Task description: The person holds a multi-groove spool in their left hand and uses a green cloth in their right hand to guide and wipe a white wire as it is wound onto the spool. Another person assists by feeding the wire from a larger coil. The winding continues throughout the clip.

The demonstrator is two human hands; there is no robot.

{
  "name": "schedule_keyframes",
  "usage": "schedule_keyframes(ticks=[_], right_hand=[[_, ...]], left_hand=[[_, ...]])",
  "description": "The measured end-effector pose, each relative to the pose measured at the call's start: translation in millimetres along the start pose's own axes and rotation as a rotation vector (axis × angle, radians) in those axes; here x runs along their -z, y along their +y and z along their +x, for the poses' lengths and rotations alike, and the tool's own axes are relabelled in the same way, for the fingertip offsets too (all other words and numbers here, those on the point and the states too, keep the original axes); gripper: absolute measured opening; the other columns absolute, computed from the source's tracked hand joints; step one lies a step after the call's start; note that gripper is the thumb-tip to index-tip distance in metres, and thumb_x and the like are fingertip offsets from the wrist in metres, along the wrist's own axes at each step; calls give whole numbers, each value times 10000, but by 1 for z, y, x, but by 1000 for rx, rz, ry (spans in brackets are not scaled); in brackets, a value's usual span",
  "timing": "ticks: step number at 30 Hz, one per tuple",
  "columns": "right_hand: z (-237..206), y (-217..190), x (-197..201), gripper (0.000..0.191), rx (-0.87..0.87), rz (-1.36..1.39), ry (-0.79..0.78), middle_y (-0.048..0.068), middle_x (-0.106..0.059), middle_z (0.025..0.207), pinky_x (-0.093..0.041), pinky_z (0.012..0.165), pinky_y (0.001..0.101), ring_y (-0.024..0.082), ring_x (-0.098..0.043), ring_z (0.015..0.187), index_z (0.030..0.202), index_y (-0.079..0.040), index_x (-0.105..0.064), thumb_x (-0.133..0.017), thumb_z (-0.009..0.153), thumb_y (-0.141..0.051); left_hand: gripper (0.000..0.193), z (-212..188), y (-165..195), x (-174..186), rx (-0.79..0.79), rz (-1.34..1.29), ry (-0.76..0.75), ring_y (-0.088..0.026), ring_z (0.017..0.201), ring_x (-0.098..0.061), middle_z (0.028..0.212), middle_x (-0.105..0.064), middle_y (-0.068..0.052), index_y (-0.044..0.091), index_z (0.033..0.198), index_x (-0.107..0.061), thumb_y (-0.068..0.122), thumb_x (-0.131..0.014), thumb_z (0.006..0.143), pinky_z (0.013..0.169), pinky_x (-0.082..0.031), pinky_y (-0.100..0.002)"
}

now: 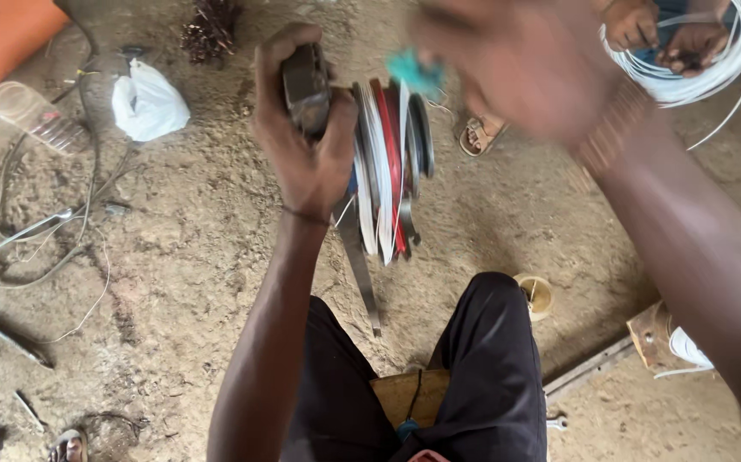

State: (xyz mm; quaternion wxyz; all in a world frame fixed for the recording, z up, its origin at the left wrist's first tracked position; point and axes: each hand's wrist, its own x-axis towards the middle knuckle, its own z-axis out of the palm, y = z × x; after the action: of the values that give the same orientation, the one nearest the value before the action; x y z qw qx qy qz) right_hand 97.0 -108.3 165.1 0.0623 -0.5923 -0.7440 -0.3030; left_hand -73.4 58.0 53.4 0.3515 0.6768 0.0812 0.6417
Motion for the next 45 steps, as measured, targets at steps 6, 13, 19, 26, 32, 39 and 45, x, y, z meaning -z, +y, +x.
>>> schedule_keyframes(ticks=[6,13,19,26,32,39,45], right_hand=[[-14,-29,-160,329,-183,761,43,224,-659,1184,-508,1010,506,334,-627,1140,1207,15,-646,-740,942,-156],[-77,-111,-259,187,-431,1161,-38,123,-738,1018,-626,914,420,240,-738,897,1046,-72,-694,-660,989,-247],[-104,-177,-244,180,-622,1392,-204,76,-709,784,-603,855,401,180,-703,743,1064,-95,-691,-593,1016,-237],[-132,-226,-223,254,-904,1275,-347,167,-591,728,-494,631,406,287,-581,678,989,-46,-674,-516,1062,-230],[-131,-236,-226,186,-917,1839,167,75,-664,957,-576,889,324,153,-672,957,1065,-37,-635,-505,1044,-168],[-142,-238,-240,210,-1041,1553,-41,118,-629,886,-456,746,423,234,-536,781,1134,32,-550,-509,1097,-170],[-151,-235,-215,272,-981,1373,-182,213,-558,1247,-465,964,441,297,-561,1121,1303,29,-531,-541,1085,-133]], left_hand=[[435,-15,23,16,-12,-190,-71,-154,864,-678,1224,-636,-66,112,1324,-590,365,-704,990,702,-654,-320],[538,-3,7,21,19,-210,-81,-147,833,-693,1153,-663,-47,115,1348,-620,498,-718,983,675,-632,-308],[511,-4,1,29,1,-181,-62,-139,832,-637,1242,-632,-46,113,1334,-619,479,-725,994,653,-584,-286],[520,-2,6,33,-38,-170,-106,-144,828,-639,1217,-638,-45,110,1361,-603,480,-691,1006,699,-580,-301],[608,1,6,18,-62,-154,-32,-145,835,-697,1088,-688,-29,102,1421,-457,482,-632,979,663,-632,-286],[393,-2,9,6,-132,-80,-35,-185,792,-691,1191,-645,-167,123,1336,-570,120,-565,944,652,-662,-313],[508,-4,-7,7,-103,-13,-10,-137,774,-727,1042,-730,-66,86,1490,-452,165,-615,1015,681,-634,-298]])
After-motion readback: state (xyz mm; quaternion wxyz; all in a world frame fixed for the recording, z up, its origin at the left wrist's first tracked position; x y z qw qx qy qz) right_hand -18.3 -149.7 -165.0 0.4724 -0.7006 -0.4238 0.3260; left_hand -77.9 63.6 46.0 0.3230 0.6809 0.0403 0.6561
